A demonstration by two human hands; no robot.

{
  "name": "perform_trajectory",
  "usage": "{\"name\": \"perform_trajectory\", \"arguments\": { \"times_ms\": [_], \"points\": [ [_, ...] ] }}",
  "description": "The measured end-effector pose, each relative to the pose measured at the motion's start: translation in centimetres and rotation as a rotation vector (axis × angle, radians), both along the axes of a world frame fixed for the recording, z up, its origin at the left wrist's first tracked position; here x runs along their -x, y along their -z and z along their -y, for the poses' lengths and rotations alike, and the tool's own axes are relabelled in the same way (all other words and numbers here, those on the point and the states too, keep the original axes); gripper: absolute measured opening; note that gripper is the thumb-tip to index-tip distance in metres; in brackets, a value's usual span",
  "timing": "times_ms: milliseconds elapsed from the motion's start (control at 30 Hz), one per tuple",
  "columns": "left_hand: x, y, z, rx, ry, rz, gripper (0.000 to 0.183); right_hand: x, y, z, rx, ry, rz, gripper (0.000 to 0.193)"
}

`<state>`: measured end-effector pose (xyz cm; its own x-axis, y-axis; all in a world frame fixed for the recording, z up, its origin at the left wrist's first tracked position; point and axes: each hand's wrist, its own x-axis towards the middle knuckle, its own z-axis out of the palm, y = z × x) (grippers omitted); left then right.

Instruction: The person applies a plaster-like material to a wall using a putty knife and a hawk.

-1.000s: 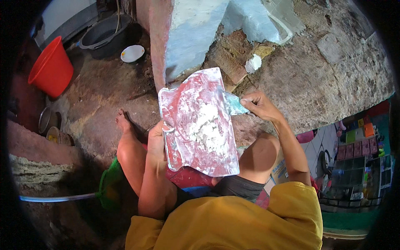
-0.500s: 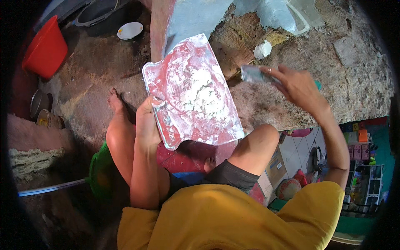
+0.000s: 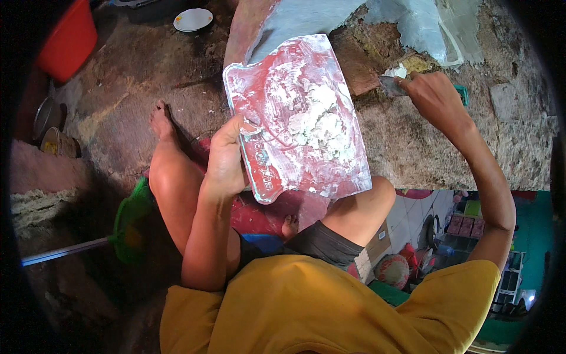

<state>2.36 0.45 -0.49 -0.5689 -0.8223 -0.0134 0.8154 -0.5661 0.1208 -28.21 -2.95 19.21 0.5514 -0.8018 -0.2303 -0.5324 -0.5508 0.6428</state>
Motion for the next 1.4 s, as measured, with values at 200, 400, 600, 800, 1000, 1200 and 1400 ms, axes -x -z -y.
{"name": "perform_trajectory", "arguments": {
  "times_ms": [200, 400, 600, 800, 1000, 1200, 1400],
  "points": [
    [-0.1, -0.3, 0.0, -0.029, -0.015, 0.068, 0.037, -0.5, -1.0, 0.2, 0.049, 0.040, -0.014, 0.010],
    [-0.3, -0.2, 0.0, -0.014, -0.019, 0.046, 0.040, -1.8, -3.0, -0.4, 0.073, 0.136, -0.092, 0.035],
    [-0.4, -0.3, 0.1, 0.006, 0.016, 0.013, 0.041, -4.0, -3.6, -0.3, 0.059, 0.140, -0.037, 0.034],
    [-0.5, 0.0, -0.1, 0.066, 0.004, -0.121, 0.030, -3.1, -0.8, 1.1, 0.069, 0.113, -0.067, 0.008],
    [-0.5, 0.2, 0.1, 0.054, 0.015, -0.041, 0.043, -2.6, -2.4, 1.2, 0.099, 0.123, -0.051, 0.031],
    [-0.5, 0.1, 0.0, 0.024, -0.007, 0.056, 0.042, -4.9, -4.1, 0.0, 0.119, 0.063, -0.031, 0.017],
    [-0.4, 0.2, 0.1, 0.041, 0.002, 0.077, 0.041, -3.8, -2.6, 1.0, 0.055, 0.186, -0.118, 0.033]
  ]
}}
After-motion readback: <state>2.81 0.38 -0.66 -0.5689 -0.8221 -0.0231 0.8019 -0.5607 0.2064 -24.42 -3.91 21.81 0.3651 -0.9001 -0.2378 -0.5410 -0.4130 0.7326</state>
